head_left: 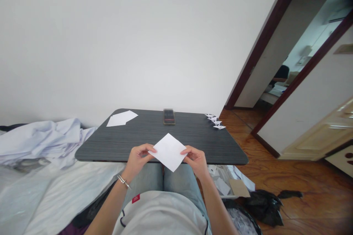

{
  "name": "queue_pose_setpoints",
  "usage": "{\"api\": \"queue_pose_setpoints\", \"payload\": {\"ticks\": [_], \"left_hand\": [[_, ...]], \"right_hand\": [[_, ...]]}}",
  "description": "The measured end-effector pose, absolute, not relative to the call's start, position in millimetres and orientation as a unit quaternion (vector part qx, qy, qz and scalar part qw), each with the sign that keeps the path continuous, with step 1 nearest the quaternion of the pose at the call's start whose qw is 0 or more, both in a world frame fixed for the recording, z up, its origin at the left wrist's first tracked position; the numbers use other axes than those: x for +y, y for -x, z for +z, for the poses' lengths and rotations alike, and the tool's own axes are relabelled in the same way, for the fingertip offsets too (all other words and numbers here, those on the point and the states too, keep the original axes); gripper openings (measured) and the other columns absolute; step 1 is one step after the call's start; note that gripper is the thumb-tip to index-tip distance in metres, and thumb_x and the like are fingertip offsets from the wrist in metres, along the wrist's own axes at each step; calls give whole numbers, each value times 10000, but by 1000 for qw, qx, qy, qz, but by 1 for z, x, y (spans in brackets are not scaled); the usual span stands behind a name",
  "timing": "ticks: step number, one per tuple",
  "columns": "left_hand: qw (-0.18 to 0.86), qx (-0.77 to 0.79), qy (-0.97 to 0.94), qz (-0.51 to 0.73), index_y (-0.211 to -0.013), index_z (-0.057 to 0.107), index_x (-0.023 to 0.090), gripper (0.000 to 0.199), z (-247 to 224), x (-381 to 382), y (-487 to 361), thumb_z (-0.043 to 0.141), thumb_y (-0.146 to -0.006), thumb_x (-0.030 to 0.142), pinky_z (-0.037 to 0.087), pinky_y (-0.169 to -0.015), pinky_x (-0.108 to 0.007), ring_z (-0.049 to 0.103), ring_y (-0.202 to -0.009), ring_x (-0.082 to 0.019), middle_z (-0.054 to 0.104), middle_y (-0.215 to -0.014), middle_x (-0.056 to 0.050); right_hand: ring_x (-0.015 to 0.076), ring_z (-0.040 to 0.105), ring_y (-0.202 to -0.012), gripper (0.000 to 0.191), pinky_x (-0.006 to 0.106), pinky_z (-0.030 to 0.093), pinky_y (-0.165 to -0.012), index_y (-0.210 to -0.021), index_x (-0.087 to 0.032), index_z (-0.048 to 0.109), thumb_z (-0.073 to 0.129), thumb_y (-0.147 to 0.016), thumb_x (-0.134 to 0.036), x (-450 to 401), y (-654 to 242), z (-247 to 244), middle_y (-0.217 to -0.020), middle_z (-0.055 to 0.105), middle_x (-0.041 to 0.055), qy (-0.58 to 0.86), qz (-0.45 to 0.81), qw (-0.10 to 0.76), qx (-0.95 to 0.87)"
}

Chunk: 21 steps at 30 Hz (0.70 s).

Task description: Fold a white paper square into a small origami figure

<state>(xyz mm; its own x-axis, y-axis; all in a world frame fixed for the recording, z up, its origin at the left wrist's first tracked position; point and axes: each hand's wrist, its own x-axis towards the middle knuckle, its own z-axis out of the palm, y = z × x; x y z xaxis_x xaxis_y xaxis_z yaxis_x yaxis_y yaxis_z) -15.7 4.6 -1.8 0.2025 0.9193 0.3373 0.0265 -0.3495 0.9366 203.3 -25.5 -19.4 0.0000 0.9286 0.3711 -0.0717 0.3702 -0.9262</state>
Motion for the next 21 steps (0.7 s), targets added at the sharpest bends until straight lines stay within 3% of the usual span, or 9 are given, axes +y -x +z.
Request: {"api": "queue_pose_setpoints", "payload": {"ticks": [7,12,15,17,21], "left_hand": [[441,366,-612,544,-564,627,153,85,-8,2,11,689,-584,206,459,-628,-258,571,-659,-164,631,-644,-38],[449,350,-596,566,-577,596,145,105,-9,-1,7,676,-609,206,447,-609,-248,561,-626,-142,622,-663,-32],[454,335,-597,571,-558,580,149,127,-6,-3,7,685,-593,213,452,-620,-265,576,-645,-159,629,-652,-35],[446,333,-604,570,-537,577,157,138,-4,-5,8,688,-583,225,454,-630,-279,588,-674,-181,632,-624,-38],[417,333,-624,571,-523,584,174,142,-2,-7,10,677,-588,259,453,-657,-308,602,-729,-216,652,-624,-51]], "right_hand": [[108,481,-518,29,206,380,-415,-594,-193,646,643,-601,-165,-24,-194,-27,-642,597,7,373,414,659,-505],[113,497,-542,42,208,384,-412,-567,-181,626,653,-599,-179,-26,-193,-25,-742,626,30,361,424,662,-501],[143,535,-600,72,227,397,-448,-551,-183,614,668,-597,-174,-30,-195,-20,-814,641,49,338,412,662,-528],[183,569,-690,80,277,429,-563,-544,-187,619,680,-594,-173,-32,-196,-16,-804,651,55,333,370,670,-552],[193,571,-646,84,306,417,-599,-543,-200,626,678,-610,-206,-37,-196,-12,-722,655,49,348,285,680,-579]]}}
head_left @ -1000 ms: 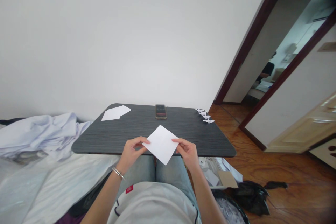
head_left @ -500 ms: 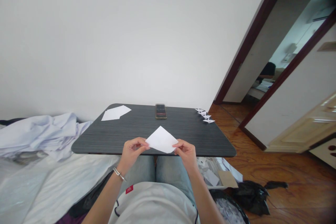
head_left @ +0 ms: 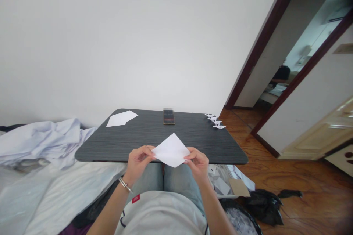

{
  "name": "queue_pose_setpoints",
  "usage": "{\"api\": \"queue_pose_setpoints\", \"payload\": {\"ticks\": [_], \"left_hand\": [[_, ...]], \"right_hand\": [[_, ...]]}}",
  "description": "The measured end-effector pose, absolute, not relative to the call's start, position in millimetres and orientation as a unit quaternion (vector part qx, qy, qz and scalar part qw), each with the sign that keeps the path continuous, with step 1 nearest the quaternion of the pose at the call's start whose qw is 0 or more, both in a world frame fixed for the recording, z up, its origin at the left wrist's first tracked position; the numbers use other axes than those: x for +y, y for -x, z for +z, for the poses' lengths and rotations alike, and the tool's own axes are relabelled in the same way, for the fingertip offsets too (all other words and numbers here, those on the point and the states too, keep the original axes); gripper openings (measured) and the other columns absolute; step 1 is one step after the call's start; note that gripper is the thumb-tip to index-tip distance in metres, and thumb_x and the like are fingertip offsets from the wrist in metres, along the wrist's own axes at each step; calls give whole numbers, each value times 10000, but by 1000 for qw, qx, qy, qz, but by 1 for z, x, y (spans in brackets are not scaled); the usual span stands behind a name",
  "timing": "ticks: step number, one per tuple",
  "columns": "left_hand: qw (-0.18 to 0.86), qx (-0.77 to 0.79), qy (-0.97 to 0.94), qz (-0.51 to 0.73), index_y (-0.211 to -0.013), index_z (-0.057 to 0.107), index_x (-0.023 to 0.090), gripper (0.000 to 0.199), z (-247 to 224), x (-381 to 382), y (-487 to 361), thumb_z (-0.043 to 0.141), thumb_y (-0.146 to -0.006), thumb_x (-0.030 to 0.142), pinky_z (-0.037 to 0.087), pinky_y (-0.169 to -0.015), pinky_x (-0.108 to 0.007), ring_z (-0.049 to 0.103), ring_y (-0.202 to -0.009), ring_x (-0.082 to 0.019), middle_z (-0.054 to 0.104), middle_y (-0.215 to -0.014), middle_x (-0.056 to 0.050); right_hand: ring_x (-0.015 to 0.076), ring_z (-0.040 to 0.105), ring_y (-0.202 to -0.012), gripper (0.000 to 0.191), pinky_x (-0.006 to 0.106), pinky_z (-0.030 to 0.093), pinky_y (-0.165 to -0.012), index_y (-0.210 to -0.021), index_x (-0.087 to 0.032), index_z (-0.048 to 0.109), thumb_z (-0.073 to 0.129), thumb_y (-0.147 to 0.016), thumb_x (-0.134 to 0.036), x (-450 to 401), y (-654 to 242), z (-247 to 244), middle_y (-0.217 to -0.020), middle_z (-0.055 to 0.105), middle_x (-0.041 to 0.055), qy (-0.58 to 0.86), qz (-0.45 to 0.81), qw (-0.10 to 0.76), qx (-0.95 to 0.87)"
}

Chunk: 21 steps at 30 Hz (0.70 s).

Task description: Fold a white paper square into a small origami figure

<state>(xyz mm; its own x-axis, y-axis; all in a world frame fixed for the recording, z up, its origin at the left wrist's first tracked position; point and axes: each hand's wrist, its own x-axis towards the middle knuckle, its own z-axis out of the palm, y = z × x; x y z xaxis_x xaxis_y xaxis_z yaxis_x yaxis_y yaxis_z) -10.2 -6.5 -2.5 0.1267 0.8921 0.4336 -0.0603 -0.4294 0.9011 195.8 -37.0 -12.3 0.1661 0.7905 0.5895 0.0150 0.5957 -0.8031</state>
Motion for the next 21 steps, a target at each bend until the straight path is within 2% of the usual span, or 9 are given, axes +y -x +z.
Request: {"api": "queue_pose_setpoints", "payload": {"ticks": [4,8,11,16,21], "left_hand": [[400,328,-635,574,-533,585,186,131,-2,-9,9,659,-610,261,454,-655,-314,601,-734,-218,664,-659,-52],[394,329,-625,588,-547,577,185,129,-3,-10,5,645,-633,252,455,-637,-300,590,-673,-193,621,-580,-27],[422,320,-605,594,-572,556,175,132,-4,-12,1,631,-661,239,457,-610,-273,581,-633,-163,596,-577,-10],[490,347,-559,572,-577,495,157,197,2,-14,-6,625,-679,263,483,-572,-243,575,-566,-114,590,-666,11],[518,353,-541,561,-607,488,153,196,6,-14,-12,606,-705,275,504,-594,-242,572,-620,-115,584,-640,17]], "right_hand": [[185,554,-602,94,300,406,-570,-549,-203,614,656,-633,-212,-39,-194,-12,-686,639,43,353,258,692,-575],[178,550,-614,113,295,400,-582,-543,-195,593,639,-647,-197,-40,-192,-13,-691,623,36,347,275,692,-570],[174,547,-657,166,282,400,-586,-522,-180,558,621,-671,-215,-40,-190,-12,-738,617,46,341,321,688,-554],[129,513,-604,213,214,394,-458,-530,-176,508,625,-684,-265,-40,-183,-8,-768,602,33,342,423,702,-460],[127,520,-635,210,191,426,-441,-542,-167,531,636,-682,-282,-39,-179,-6,-716,589,23,379,440,708,-402]]}}
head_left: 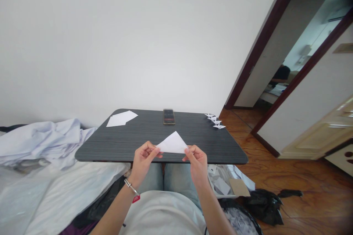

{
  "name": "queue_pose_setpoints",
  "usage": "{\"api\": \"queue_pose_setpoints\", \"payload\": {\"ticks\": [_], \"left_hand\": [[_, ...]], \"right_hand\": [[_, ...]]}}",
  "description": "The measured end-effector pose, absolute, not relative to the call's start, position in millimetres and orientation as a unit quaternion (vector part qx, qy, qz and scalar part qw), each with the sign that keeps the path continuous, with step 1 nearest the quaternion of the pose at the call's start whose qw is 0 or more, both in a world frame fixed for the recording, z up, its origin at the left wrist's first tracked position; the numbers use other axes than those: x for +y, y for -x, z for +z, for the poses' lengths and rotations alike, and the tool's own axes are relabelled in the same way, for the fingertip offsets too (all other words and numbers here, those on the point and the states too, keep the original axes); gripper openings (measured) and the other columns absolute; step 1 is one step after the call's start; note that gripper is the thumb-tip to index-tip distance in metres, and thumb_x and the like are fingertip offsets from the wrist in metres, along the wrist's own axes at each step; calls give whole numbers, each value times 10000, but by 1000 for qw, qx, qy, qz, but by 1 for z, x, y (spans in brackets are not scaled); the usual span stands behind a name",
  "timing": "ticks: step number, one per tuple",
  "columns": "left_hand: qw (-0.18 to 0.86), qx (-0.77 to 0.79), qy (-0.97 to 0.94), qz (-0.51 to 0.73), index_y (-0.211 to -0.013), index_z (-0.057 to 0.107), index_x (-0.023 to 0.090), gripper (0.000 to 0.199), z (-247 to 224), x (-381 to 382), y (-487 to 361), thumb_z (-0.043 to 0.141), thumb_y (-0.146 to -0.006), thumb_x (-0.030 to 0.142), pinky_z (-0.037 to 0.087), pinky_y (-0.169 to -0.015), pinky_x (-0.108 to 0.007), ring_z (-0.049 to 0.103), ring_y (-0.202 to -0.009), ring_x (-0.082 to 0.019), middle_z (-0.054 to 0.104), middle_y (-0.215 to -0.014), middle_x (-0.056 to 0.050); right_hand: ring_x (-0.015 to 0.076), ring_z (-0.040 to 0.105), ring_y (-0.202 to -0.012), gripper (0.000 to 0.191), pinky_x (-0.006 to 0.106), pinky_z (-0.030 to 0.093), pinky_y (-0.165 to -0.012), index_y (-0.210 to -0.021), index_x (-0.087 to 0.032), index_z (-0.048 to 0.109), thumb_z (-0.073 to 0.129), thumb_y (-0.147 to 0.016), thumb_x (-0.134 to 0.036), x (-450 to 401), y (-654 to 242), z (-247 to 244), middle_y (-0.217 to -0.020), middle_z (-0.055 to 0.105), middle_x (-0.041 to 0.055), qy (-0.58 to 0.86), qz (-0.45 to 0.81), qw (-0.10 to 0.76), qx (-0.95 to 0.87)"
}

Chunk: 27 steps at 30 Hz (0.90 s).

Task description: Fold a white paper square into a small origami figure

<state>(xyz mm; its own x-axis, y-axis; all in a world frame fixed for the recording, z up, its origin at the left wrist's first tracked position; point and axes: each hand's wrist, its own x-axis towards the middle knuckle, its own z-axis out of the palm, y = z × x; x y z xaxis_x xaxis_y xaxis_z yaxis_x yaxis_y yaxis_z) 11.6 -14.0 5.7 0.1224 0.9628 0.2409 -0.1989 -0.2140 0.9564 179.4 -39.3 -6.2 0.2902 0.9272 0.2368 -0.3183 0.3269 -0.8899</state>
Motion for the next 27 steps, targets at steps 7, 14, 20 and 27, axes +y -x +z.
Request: {"api": "queue_pose_setpoints", "payload": {"ticks": [7,14,20,27], "left_hand": [[539,350,-564,519,-648,502,141,192,3,-8,-8,643,-673,268,458,-568,-204,542,-642,-103,578,-696,4],[548,343,-617,448,-1006,507,156,388,9,-4,-6,664,-658,227,436,-724,-257,565,-880,-175,601,-996,-84],[523,362,-637,435,-1023,479,157,404,2,-1,-6,653,-668,243,437,-666,-240,571,-807,-158,600,-925,-67],[511,375,-645,427,-1064,504,147,413,-5,0,-10,629,-688,262,428,-615,-223,578,-752,-152,624,-846,-55]], "right_hand": [[107,517,-582,198,186,462,-437,-575,-153,556,656,-662,-300,-34,-184,-11,-669,591,11,415,415,702,-402],[105,522,-563,183,199,472,-452,-565,-153,580,671,-642,-292,-32,-187,-13,-644,603,-1,426,440,646,-456],[92,501,-509,208,203,477,-437,-557,-149,564,674,-631,-308,-31,-185,-16,-588,577,-15,444,453,619,-463],[93,511,-504,226,207,490,-451,-555,-148,549,669,-638,-320,-29,-184,-19,-565,579,-13,451,459,607,-466]]}}
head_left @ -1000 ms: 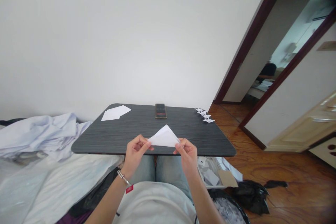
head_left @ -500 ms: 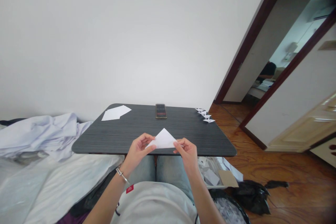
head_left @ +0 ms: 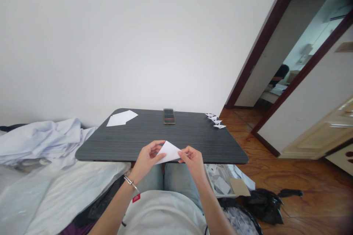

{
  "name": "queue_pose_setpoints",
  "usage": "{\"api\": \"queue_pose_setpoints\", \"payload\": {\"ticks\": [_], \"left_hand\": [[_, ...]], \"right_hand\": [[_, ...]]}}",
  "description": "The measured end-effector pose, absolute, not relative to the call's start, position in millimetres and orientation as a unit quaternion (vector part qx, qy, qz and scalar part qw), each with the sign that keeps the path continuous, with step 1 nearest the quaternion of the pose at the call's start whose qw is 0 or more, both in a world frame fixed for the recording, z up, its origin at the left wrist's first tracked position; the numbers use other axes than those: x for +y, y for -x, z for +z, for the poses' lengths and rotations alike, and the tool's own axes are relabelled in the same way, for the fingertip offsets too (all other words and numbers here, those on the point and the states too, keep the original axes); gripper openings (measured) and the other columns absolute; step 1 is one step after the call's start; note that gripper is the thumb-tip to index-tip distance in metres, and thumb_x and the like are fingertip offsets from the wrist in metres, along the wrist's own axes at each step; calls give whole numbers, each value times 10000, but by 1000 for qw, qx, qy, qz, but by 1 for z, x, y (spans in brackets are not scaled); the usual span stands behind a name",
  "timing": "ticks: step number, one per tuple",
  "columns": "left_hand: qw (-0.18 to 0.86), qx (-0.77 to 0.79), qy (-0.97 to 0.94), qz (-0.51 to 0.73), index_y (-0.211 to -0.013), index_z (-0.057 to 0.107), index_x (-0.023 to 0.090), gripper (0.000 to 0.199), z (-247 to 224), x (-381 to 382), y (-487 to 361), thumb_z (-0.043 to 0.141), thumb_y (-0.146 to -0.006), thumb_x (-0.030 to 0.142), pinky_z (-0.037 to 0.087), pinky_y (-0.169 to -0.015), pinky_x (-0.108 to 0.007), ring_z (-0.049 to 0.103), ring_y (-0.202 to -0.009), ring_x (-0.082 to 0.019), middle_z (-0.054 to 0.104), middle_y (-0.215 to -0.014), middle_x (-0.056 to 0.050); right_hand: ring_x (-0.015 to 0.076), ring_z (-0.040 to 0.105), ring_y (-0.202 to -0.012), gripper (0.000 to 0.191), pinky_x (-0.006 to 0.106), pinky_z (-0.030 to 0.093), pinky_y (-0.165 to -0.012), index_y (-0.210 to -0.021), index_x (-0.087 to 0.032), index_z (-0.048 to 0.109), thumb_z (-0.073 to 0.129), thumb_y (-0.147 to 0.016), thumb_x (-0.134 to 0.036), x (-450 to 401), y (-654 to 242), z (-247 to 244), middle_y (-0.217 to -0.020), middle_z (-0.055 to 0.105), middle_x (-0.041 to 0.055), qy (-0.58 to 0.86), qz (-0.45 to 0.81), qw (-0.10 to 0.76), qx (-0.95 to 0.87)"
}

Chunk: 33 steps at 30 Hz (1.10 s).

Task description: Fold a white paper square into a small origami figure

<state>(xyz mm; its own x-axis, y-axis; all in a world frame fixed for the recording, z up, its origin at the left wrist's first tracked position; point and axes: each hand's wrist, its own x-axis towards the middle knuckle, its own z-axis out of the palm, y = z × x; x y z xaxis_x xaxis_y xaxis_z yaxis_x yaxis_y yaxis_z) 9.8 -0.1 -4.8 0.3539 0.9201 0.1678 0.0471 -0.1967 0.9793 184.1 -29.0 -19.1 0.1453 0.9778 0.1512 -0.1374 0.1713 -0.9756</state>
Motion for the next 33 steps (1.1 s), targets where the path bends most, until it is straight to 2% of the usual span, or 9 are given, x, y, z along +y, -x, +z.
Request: {"api": "queue_pose_setpoints", "payload": {"ticks": [6,11,14,17,20,23,25,29,33], "left_hand": [[500,386,-656,413,-979,575,136,338,-7,0,-13,626,-682,291,432,-655,-246,584,-798,-182,647,-893,-71],[522,400,-651,379,-732,597,110,226,-9,1,-14,621,-678,328,396,-551,-213,563,-626,-143,636,-710,-31],[554,392,-636,367,-758,596,103,243,-12,1,-15,612,-685,334,381,-531,-206,554,-603,-133,639,-724,-34],[567,388,-621,378,-816,598,103,266,-14,1,-16,612,-683,333,386,-543,-208,559,-621,-137,646,-760,-40],[556,392,-616,397,-837,595,104,278,-15,1,-17,614,-681,334,390,-558,-210,560,-641,-141,647,-777,-42],[549,392,-614,410,-843,587,102,287,-16,2,-18,613,-682,338,397,-572,-217,557,-652,-143,643,-780,-45],[546,390,-613,417,-822,579,106,277,-16,2,-19,610,-684,344,396,-566,-216,551,-641,-139,637,-765,-41],[536,388,-619,423,-766,568,112,252,-15,1,-20,607,-689,349,390,-555,-212,535,-615,-129,623,-721,-27],[537,389,-620,418,-786,580,109,268,-14,1,-21,600,-692,360,397,-566,-223,539,-621,-135,627,-728,-30]], "right_hand": [[118,533,-511,248,247,504,-486,-563,-153,555,673,-625,-362,-27,-185,-22,-538,571,-12,457,458,603,-467],[114,538,-486,234,243,494,-485,-586,-147,561,676,-632,-345,-26,-185,-25,-533,584,-7,459,463,589,-478],[109,540,-486,218,237,498,-481,-610,-144,571,671,-639,-336,-27,-184,-24,-539,588,-6,457,464,596,-469],[121,570,-538,232,230,508,-464,-733,-159,574,675,-627,-340,-27,-182,-21,-649,635,9,444,467,625,-440],[133,599,-555,395,210,497,-401,-913,-182,531,692,-593,-348,-26,-179,-21,-754,654,20,435,475,649,-405],[134,611,-494,496,180,464,-355,-995,-165,508,698,-580,-360,-25,-177,-24,-653,642,2,443,506,626,-395],[130,605,-448,454,164,442,-340,-929,-131,554,699,-575,-375,-26,-175,-26,-588,640,11,448,543,589,-397],[97,569,-379,323,152,430,-338,-655,-92,632,693,-577,-400,-27,-172,-29,-545,652,50,442,601,531,-401],[98,569,-381,303,161,443,-366,-552,-92,644,696,-583,-389,-28,-171,-28,-496,646,53,436,612,518,-409]]}}
